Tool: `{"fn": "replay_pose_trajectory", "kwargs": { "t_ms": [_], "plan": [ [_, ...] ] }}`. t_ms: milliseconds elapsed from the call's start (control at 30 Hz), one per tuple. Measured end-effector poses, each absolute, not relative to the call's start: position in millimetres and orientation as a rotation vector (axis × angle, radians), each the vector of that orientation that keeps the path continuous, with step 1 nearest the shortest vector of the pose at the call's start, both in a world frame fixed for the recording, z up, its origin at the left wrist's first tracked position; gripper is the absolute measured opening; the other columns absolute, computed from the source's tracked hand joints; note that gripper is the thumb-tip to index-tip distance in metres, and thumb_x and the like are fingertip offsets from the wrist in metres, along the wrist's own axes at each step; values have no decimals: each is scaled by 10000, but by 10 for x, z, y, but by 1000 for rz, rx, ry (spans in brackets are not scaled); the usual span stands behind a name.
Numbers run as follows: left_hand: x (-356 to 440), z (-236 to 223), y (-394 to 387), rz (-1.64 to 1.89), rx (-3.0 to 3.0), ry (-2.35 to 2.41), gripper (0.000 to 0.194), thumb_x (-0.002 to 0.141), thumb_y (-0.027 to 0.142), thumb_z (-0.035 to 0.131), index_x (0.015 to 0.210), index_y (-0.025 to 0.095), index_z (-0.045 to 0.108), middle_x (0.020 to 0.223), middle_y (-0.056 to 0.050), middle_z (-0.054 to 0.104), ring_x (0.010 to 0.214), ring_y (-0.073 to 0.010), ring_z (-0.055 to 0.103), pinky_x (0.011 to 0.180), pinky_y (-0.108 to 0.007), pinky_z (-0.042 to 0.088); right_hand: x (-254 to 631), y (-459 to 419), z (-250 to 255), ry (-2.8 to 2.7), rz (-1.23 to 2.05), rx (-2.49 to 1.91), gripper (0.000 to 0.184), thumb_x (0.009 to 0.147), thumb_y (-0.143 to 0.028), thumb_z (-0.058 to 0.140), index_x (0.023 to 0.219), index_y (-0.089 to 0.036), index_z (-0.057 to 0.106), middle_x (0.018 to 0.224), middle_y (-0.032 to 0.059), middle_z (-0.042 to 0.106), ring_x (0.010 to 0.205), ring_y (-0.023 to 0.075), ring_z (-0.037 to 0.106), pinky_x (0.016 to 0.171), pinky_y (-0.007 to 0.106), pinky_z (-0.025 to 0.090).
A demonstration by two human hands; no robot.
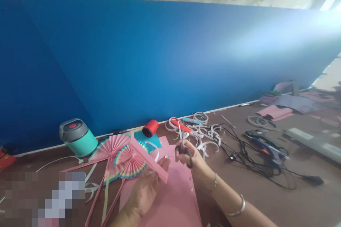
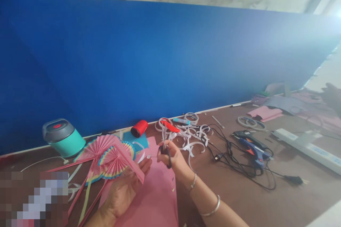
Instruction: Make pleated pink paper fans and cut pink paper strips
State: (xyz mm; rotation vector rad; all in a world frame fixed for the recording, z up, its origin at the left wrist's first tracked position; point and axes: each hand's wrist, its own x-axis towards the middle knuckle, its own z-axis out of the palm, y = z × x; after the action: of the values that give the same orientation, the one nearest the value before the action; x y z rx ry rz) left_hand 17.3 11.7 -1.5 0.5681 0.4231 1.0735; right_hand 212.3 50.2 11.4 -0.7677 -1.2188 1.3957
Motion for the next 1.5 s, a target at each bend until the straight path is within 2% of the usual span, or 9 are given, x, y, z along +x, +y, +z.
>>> {"fn": "replay_pose_trajectory", "kwargs": {
  "t_ms": [67,133,300,433,567,867,1067,1233,1500],
  "plan": [
    [170,-32,123,1080,593,407,505,753,195,637,1252,191,561,1306,-96,574,1301,-300,409,1106,-437,282,2030,429,115,-1450,1007,-913,294,685,-187,683,954,-211,567,775,3,620,687,144,531,623,261,394],
    [173,-37,121,1089,623,424,473,778,203,616,1248,188,568,1304,-98,575,1301,-303,407,1106,-450,275,1954,365,81,-1595,699,-961,286,699,-126,626,964,-227,587,839,28,638,749,173,554,666,292,411],
    [207,10,101,1101,688,467,448,758,230,644,1202,182,611,1270,-107,600,1292,-313,413,1092,-445,285,1915,320,-11,-1694,405,-1024,303,740,-108,564,1009,-246,586,915,59,643,858,219,580,736,343,451],
    [221,46,94,1096,706,498,457,719,244,682,1169,186,634,1245,-113,615,1271,-326,434,1079,-454,294,1938,355,-30,-1679,418,-1024,304,732,-105,567,1000,-249,584,904,54,650,824,214,587,694,332,454],
    [216,47,94,1074,731,511,463,708,270,696,1157,172,641,1236,-128,619,1254,-342,446,1074,-476,287,1948,377,-11,-1664,464,-1067,300,706,-86,568,962,-243,582,798,19,650,694,174,568,619,293,426],
    [207,-3,97,1065,725,495,452,752,263,660,1194,180,618,1281,-118,589,1296,-320,402,1105,-459,244,1953,371,51,-1670,478,-1051,289,676,-76,526,922,-226,557,734,-9,609,628,137,524,588,264,408],
    [210,-46,89,1070,718,447,485,784,271,619,1262,214,559,1354,-99,528,1335,-309,347,1122,-477,214,2002,413,-14,-1620,308,-1175,353,651,-63,513,964,-219,559,787,15,632,702,162,566,645,285,435],
    [220,-34,83,1035,776,432,564,753,271,648,1299,206,520,1373,-105,507,1348,-311,322,1131,-477,182,1986,395,12,-1759,240,-1039,370,663,-41,487,983,-210,564,783,12,624,705,154,564,688,287,446],
    [239,49,67,1001,787,420,567,784,268,599,1334,192,483,1312,-112,564,1305,-315,389,1105,-494,235,1909,401,8,-1591,788,-1060,251,696,-99,546,929,-194,537,698,-29,536,623,114,467,586,232,410]
  ]
}}
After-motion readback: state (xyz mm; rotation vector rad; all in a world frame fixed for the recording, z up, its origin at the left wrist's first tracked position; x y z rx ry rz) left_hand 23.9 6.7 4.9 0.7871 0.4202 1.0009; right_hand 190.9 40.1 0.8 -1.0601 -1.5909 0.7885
